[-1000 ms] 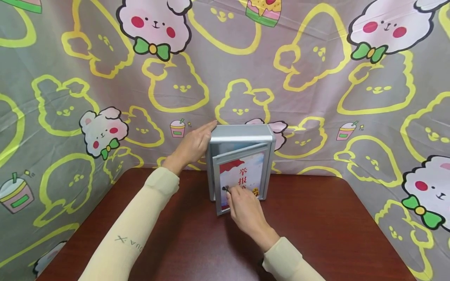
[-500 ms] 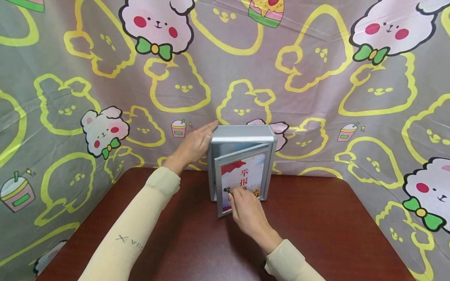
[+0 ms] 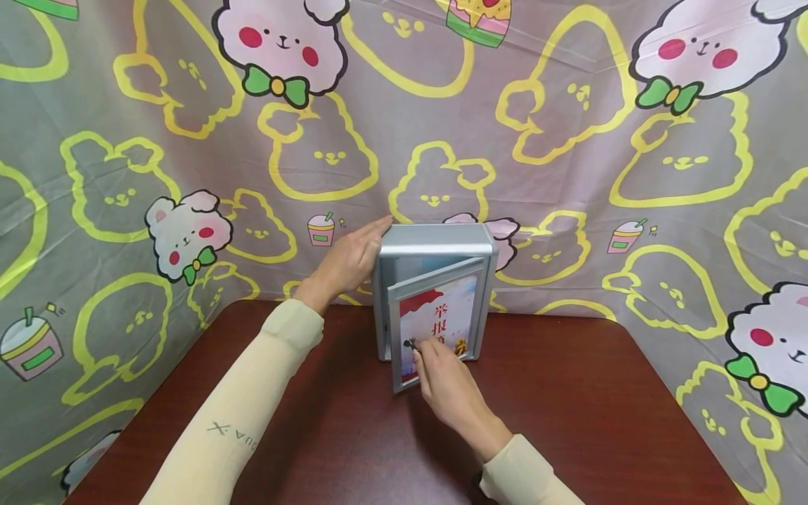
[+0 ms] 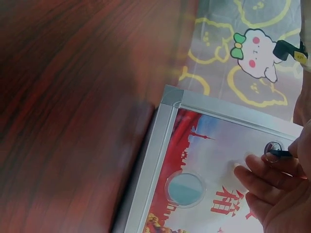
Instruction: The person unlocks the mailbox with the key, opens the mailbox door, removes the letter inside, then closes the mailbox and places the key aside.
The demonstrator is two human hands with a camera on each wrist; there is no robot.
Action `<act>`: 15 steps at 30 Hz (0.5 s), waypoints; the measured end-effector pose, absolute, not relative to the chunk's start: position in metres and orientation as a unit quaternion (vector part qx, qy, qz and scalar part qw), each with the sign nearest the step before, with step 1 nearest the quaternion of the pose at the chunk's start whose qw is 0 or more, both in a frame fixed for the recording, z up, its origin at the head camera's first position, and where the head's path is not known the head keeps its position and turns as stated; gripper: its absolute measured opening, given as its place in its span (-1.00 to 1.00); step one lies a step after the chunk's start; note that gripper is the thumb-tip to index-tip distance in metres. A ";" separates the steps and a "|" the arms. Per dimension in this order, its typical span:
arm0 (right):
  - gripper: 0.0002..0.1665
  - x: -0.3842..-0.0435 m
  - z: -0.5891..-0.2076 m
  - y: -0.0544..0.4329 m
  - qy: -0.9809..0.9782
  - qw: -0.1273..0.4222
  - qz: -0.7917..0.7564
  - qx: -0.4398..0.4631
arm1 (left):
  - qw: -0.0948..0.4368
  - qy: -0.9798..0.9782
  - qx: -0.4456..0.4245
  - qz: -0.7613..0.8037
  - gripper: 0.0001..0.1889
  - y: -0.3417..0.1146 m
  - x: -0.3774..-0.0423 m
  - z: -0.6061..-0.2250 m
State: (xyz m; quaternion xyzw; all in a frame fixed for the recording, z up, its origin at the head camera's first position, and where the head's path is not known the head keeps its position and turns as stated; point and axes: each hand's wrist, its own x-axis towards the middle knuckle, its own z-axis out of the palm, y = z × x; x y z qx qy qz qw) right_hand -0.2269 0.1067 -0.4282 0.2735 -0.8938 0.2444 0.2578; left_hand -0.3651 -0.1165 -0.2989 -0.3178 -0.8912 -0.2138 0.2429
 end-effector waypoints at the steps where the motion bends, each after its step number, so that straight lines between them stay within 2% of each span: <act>1: -0.97 -0.227 -0.428 0.107 -0.893 0.259 0.244 0.276 | 0.244 -0.891 -0.318 -0.213 -0.43 -0.116 -0.365 -0.299; 15: -0.94 -0.224 -0.432 0.124 -0.870 0.283 0.239 0.325 | 0.246 -0.892 -0.318 -0.208 -0.42 -0.116 -0.366 -0.299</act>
